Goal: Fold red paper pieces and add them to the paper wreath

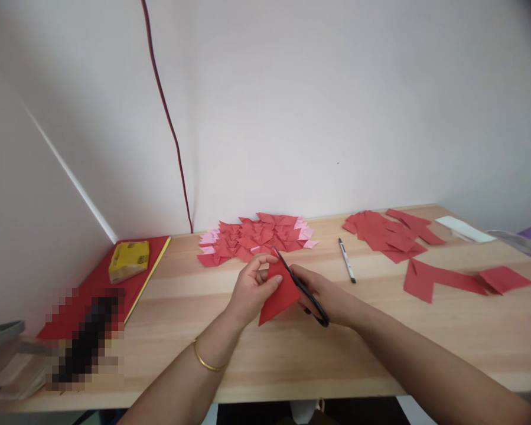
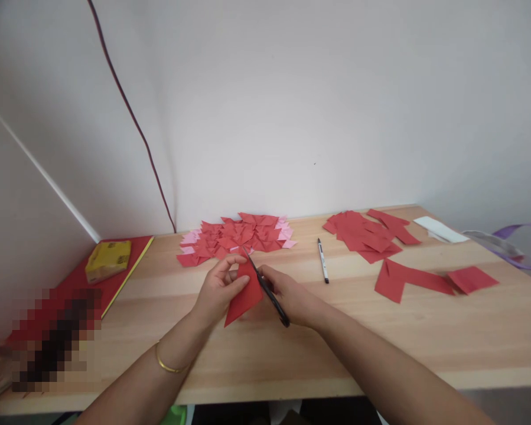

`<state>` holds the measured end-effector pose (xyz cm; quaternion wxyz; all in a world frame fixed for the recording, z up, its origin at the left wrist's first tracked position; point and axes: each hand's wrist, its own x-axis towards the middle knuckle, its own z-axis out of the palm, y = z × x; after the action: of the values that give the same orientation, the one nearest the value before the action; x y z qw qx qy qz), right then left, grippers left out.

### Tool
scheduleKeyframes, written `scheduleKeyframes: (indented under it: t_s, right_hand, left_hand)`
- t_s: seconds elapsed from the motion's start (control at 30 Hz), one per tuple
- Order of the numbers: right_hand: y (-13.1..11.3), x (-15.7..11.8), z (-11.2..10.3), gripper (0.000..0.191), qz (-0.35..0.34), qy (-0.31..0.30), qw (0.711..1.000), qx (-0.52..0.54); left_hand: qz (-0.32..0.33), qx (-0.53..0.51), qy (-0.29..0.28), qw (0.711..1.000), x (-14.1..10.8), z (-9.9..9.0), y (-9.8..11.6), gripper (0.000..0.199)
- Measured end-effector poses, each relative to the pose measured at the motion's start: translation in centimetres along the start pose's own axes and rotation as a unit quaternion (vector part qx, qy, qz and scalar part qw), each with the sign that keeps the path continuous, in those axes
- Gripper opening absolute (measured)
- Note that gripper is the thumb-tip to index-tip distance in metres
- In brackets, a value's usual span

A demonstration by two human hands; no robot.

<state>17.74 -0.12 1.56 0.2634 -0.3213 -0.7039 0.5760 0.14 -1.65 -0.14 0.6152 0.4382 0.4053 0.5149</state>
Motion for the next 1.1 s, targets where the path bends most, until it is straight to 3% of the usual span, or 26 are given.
scheduleKeyframes:
  t_s: [0.93,1.1]
  right_hand:
    - [0.0,0.2,0.5,0.008,0.022,0.049,0.998,0.014]
    - [1.0,1.0,-0.5,0.02,0.035,0.144,0.985,0.085]
  left_hand:
    - [0.001,0.003,-0.016,1.0,0.1,-0.2,-0.3,0.04]
    - [0.055,0.003,0.068,0.996,0.7,-0.6,-0.2,0.039]
